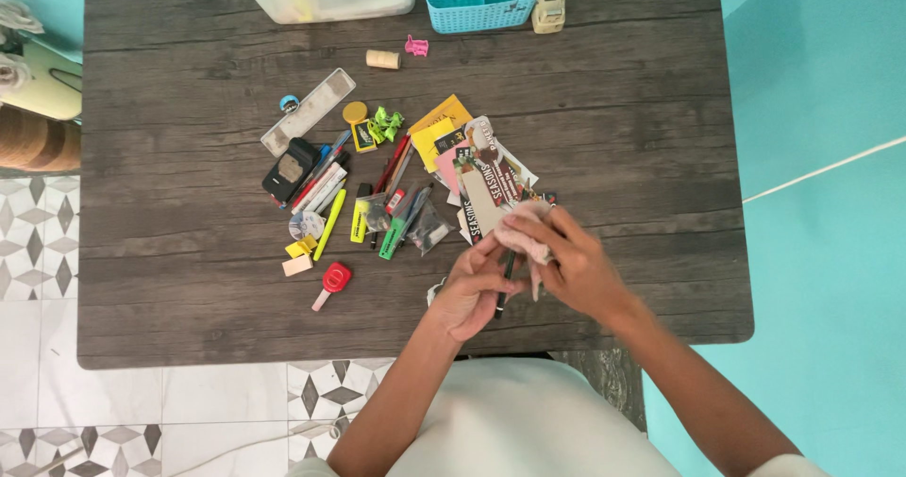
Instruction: The person sorts through a pile of stationery and paper scraps on a wooden desk, picking up items one at a time to organize them or move them aside.
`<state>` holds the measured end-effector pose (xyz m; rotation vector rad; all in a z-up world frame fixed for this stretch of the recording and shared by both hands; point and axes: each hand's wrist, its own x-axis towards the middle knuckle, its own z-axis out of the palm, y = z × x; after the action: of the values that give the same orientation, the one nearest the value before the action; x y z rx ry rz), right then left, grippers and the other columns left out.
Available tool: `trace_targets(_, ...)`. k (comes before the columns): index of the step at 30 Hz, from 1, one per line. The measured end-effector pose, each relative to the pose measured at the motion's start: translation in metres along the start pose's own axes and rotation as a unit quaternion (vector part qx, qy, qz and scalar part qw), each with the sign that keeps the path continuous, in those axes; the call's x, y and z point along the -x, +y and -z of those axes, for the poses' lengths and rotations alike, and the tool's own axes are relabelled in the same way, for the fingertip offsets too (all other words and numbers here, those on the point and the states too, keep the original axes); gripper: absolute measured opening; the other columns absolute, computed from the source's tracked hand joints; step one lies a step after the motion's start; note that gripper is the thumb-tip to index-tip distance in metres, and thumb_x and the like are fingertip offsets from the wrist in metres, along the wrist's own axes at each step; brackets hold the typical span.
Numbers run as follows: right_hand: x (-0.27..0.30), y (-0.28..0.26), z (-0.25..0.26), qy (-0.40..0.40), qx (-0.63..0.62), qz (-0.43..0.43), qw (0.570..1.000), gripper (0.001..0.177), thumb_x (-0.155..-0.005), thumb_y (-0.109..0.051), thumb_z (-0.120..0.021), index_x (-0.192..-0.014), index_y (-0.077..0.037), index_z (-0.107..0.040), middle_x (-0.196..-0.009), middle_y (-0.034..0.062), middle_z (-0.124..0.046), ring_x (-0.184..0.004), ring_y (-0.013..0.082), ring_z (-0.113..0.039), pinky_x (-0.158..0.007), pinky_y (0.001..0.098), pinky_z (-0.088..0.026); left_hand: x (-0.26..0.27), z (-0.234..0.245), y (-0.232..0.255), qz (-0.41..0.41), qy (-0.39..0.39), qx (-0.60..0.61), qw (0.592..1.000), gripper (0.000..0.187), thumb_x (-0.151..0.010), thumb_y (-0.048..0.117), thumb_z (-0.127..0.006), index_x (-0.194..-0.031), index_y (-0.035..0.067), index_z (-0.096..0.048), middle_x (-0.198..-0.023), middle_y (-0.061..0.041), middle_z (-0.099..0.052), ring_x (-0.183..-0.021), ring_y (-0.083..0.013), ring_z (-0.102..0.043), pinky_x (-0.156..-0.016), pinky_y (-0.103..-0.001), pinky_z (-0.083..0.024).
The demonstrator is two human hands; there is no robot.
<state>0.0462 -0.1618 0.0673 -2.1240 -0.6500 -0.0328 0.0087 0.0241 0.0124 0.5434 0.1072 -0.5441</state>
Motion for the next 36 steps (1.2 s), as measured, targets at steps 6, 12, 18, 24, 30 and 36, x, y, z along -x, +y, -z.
trace_targets(6, -0.022, 0.037, 0.023, 0.074, 0.096, 0.032, 0.992, 0.061, -0.080, 0.013, -0.067, -0.135, -0.013, -0.065, -0.113, 0.0106, -0.059, -0.094, 0.0269, -0.064, -0.074, 0.0346, -0.055, 0.005, -0.011, 0.008, 0.038, 0.004, 0.042, 0.998, 0.090, -0.072, -0.024, -0.055, -0.156, 0.003, -0.035, -0.158, -0.008, -0.041, -0.146, -0.0267, -0.041, -0.112, -0.051, -0.041)
trace_targets(12, -0.020, 0.032, 0.028, 0.109, 0.047, 0.003, 0.993, 0.064, -0.086, 0.019, -0.060, -0.138, -0.019, -0.064, -0.118, 0.0115, -0.061, -0.088, 0.0248, -0.063, -0.073, 0.0342, -0.054, 0.004, -0.013, 0.015, 0.006, 0.047, 0.015, 0.999, 0.091, -0.075, -0.027, -0.053, -0.159, 0.003, -0.032, -0.164, -0.011, -0.037, -0.148, -0.0255, -0.041, -0.116, -0.042, -0.037)
trace_targets(18, 0.001, 0.004, 0.003, -0.022, 0.036, 0.008, 0.999, 0.076, -0.072, 0.013, -0.069, -0.140, -0.022, -0.062, -0.110, 0.0094, -0.056, -0.081, 0.0213, -0.064, -0.066, 0.0323, -0.055, 0.004, -0.006, 0.016, 0.017, 0.048, -0.028, 0.998, 0.091, -0.078, -0.026, -0.054, -0.163, 0.002, -0.032, -0.163, -0.015, -0.038, -0.145, -0.0248, -0.042, -0.109, -0.038, -0.041)
trace_targets(24, 0.005, 0.014, 0.006, -0.015, 0.016, -0.029, 0.999, 0.075, -0.076, 0.015, -0.068, -0.141, -0.022, -0.063, -0.099, 0.0053, -0.053, -0.077, 0.0169, -0.060, -0.065, 0.0330, -0.054, 0.005, -0.010, 0.017, 0.028, 0.033, -0.026, 0.999, 0.089, -0.077, -0.027, -0.052, -0.159, 0.000, -0.031, -0.165, -0.011, -0.035, -0.147, -0.0244, -0.042, -0.109, -0.044, -0.045)
trace_targets(30, 0.003, 0.016, 0.011, -0.005, -0.004, -0.036, 0.999, 0.077, -0.074, 0.017, -0.065, -0.141, -0.021, -0.064, -0.096, 0.0056, -0.052, -0.076, 0.0192, -0.057, -0.063, 0.0349, -0.052, 0.009, -0.015, 0.017, 0.059, 0.037, -0.003, 0.998, 0.088, -0.077, -0.026, -0.050, -0.157, 0.001, -0.029, -0.163, -0.008, -0.033, -0.145, -0.0259, -0.041, -0.103, -0.052, -0.046)
trace_targets(36, 0.007, -0.001, 0.010, -0.038, -0.002, -0.038, 0.999, 0.079, -0.075, 0.015, -0.065, -0.145, -0.021, -0.056, -0.117, 0.0121, -0.059, -0.082, 0.0247, -0.069, -0.064, 0.0341, -0.059, 0.009, -0.008, 0.007, -0.040, -0.004, -0.022, 0.999, 0.079, -0.088, -0.009, -0.054, -0.162, -0.003, -0.029, -0.164, -0.014, -0.038, -0.152, -0.0239, -0.035, -0.117, -0.037, -0.034)
